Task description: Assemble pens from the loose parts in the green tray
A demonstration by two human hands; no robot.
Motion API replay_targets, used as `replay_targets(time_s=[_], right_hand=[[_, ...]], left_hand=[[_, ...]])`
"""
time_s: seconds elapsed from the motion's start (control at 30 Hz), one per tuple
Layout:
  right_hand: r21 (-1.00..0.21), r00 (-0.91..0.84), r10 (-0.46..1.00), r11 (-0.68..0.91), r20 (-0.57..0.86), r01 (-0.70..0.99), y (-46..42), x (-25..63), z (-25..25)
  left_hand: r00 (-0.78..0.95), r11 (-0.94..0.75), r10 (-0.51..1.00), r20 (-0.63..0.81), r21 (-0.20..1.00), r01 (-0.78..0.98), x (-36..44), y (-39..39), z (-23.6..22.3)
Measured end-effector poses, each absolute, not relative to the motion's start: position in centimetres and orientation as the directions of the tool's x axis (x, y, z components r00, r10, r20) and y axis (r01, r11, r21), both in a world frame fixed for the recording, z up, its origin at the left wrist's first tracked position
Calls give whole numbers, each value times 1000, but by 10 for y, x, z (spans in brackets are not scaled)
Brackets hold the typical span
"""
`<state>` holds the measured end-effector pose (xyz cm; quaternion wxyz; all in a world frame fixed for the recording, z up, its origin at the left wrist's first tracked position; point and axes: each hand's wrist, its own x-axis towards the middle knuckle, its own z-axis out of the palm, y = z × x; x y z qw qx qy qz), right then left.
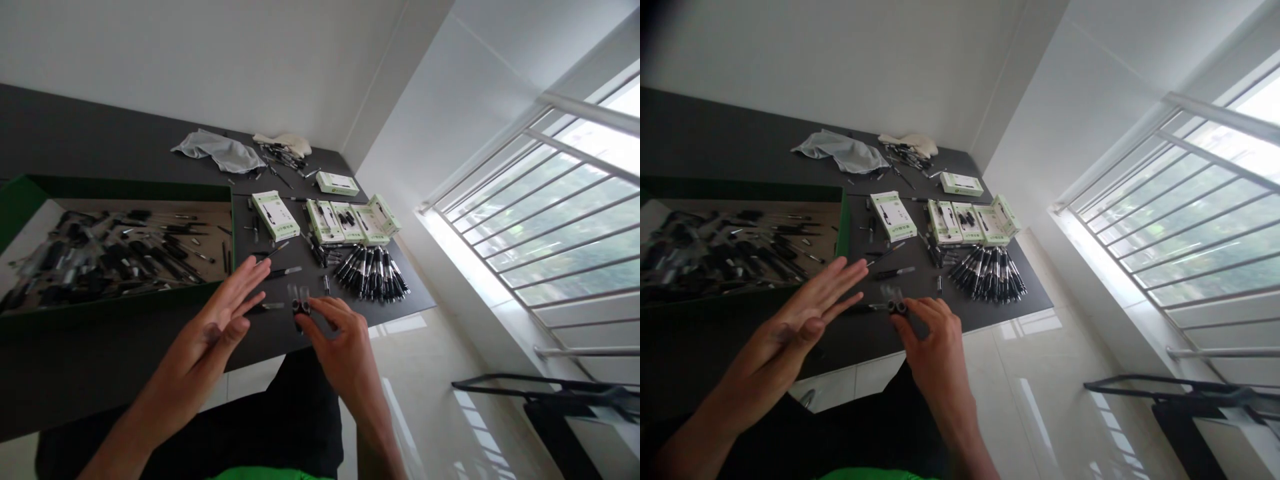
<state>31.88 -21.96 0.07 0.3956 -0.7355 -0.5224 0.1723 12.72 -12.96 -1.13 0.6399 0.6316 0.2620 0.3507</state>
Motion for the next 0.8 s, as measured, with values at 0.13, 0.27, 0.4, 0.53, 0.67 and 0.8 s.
replay_targets(time_s=[0.13, 0.27, 0.4, 0.53, 0.67, 0.8], right_hand=[[-412, 477, 878, -417, 47, 810, -205, 332, -8], [-148, 449, 887, -461, -111, 875, -181, 327, -6], [-86, 424, 893, -439, -148, 895, -161, 318, -1], [-73, 446, 886, -457, -122, 887, -151, 317, -1], [-49, 498, 860, -505, -108, 862, -147, 320, -5], [-44, 521, 846, -528, -111, 848, -144, 321, -8]], left_hand=[[534, -72, 834, 136, 988, -139, 119, -124, -3], [500, -89, 857, 123, 992, -91, 102, -124, 0], [494, -17, 868, 54, 997, -79, 86, -123, -3], [465, -18, 884, 49, 997, -70, 78, -122, -7], [471, 61, 882, -24, 996, -65, 75, -127, 0], [496, 110, 867, -46, 989, -101, 76, -132, 5]])
